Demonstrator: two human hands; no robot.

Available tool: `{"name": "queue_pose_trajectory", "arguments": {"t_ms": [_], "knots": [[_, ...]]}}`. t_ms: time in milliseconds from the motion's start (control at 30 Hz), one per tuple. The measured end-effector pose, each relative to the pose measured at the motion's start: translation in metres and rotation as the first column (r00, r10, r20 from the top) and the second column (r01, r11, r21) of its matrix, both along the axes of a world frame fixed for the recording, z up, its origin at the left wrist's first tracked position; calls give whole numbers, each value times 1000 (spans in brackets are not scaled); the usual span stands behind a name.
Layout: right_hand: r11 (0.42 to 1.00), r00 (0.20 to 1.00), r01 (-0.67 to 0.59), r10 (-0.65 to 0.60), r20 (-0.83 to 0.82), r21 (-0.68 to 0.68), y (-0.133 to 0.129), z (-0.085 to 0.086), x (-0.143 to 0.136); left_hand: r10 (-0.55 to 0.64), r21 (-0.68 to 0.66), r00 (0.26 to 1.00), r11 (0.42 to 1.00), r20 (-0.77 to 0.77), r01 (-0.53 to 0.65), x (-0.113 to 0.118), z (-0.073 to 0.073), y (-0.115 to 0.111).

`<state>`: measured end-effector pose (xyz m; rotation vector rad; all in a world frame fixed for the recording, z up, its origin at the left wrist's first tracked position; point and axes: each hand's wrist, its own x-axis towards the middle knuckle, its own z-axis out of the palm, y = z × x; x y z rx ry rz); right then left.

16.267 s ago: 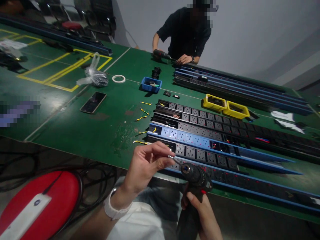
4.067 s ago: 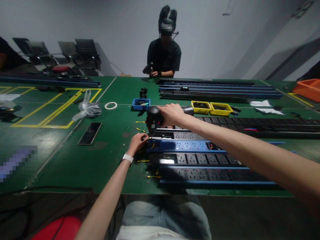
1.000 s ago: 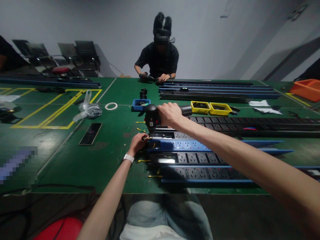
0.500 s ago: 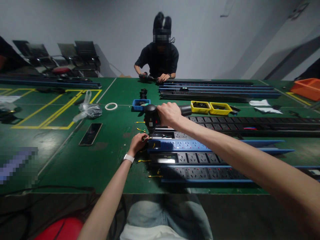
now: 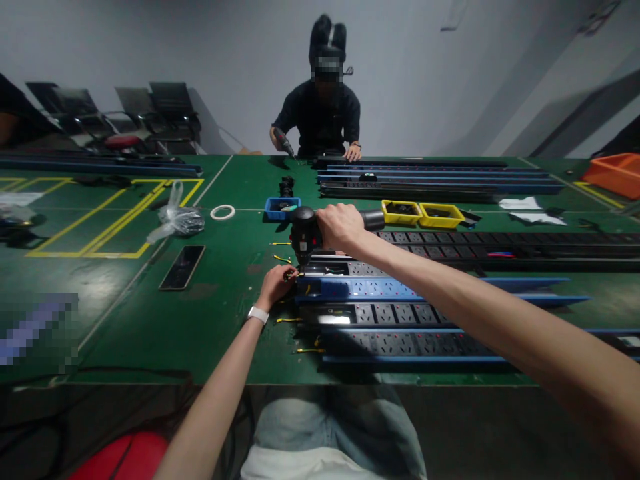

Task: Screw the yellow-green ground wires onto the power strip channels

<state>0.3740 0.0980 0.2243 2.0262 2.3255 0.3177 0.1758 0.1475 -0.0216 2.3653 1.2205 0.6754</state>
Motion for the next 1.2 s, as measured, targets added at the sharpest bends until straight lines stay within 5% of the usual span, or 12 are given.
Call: {"name": "queue_pose_trajectory", "arguments": {"t_ms": [1200], "knots": [[999, 999, -45, 45, 15, 14, -6, 1, -3, 14, -7, 1000, 1000, 3, -14, 3, 5, -3]]}}
